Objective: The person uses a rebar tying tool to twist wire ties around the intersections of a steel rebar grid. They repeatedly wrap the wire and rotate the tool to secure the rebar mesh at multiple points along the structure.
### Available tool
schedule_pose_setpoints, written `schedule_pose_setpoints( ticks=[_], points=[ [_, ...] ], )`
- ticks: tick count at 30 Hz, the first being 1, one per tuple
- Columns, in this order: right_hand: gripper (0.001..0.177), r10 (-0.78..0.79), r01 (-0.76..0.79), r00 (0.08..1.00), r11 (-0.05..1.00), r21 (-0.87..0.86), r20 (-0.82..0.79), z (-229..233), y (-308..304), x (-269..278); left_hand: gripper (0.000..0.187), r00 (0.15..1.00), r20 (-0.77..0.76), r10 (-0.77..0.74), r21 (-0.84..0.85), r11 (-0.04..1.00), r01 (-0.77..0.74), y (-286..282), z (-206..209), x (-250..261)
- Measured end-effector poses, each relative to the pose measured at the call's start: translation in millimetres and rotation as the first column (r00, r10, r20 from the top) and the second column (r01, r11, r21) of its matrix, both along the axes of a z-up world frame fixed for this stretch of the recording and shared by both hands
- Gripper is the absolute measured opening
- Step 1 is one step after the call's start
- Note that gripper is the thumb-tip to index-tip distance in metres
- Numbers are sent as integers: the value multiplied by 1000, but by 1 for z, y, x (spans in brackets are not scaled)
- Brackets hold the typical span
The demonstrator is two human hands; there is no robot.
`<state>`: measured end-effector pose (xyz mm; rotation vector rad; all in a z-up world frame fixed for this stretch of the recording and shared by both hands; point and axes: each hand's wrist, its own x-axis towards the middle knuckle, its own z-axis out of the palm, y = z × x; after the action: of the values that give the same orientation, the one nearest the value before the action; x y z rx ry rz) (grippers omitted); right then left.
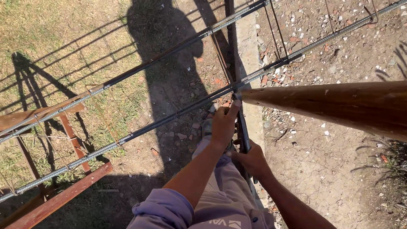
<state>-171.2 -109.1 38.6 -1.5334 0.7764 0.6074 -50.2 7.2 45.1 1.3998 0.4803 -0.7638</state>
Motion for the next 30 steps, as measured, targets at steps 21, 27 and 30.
schedule_pose_setpoints(
  ticks=[21, 27, 30],
  points=[
    [28, 107, -107, 994, 993, -41, 1, -39, -49, -4, 39, 871, -199, 449, -175, 858, -483, -67, -35, -8],
    [25, 96, 3, 992, 648, 762, -85, 15, -38, -20, 30, 949, -306, -77, -883, 395, -253, -30, -44, -16],
    [29, 4, 75, 993, 753, 653, -119, 9, -30, -27, 30, 957, -281, -72, -892, 388, -232, -31, -30, -13]
  ],
)
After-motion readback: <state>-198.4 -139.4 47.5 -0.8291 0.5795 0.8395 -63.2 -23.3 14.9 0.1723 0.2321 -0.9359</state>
